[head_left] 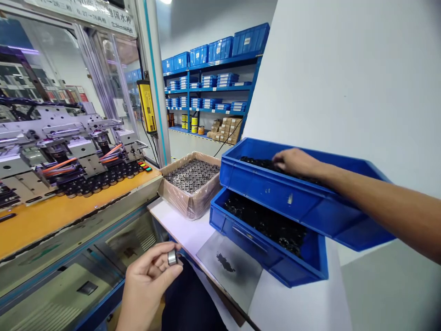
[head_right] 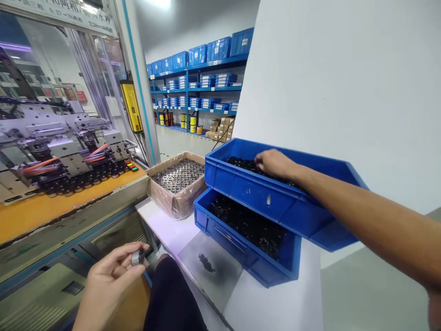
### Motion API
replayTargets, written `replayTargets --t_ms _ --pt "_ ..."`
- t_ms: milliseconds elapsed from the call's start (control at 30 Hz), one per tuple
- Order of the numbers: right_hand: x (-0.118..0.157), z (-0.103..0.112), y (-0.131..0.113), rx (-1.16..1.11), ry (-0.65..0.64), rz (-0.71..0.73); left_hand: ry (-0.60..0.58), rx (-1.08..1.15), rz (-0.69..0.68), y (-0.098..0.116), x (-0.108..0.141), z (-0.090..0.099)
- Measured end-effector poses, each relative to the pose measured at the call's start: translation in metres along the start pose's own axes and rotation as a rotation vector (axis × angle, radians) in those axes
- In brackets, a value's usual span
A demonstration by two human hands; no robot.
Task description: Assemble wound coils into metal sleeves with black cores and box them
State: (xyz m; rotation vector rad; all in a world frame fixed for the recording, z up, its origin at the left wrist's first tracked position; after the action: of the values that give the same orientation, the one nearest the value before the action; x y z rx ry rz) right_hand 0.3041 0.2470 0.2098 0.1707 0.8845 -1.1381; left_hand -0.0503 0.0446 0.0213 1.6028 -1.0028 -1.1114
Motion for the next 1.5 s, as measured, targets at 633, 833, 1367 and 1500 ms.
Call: replayTargets --t_ms 633,833,1367,1500 --pt "0.174 -0.068 -0.184 -0.939 -0.066 0.684 -0.096 -0.015 -0.054 0.022 -0.001 -0.047" --pt "0.174 -0.067 -0.178 -0.922 -0.067 0.722 -0.029 -0.011 -0.091 0.019 -0.001 -0.049" --pt "0.188 -0.055 -0.183 -0.534 0.351 1.008 0.064 -0.068 -0.061 -0.007 0.007 -0.03" --pt "0.186 -0.055 -0.18 -0.59 0.326 0.948 0.05 -0.252 -0.238 0.011 0.007 -0.028"
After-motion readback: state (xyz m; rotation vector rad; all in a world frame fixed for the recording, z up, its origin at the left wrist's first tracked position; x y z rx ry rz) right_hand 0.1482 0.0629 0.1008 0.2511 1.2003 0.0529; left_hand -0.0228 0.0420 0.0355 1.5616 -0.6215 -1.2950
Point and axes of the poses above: each hand's wrist, its own x-axis away from the middle knuckle, its own z-axis out of the back of the hand, y = z × x, the point moved 8 cm from there along -x, towards the middle knuckle, and after that the axes turned 2 degrees about x, right-handed, at the moved point
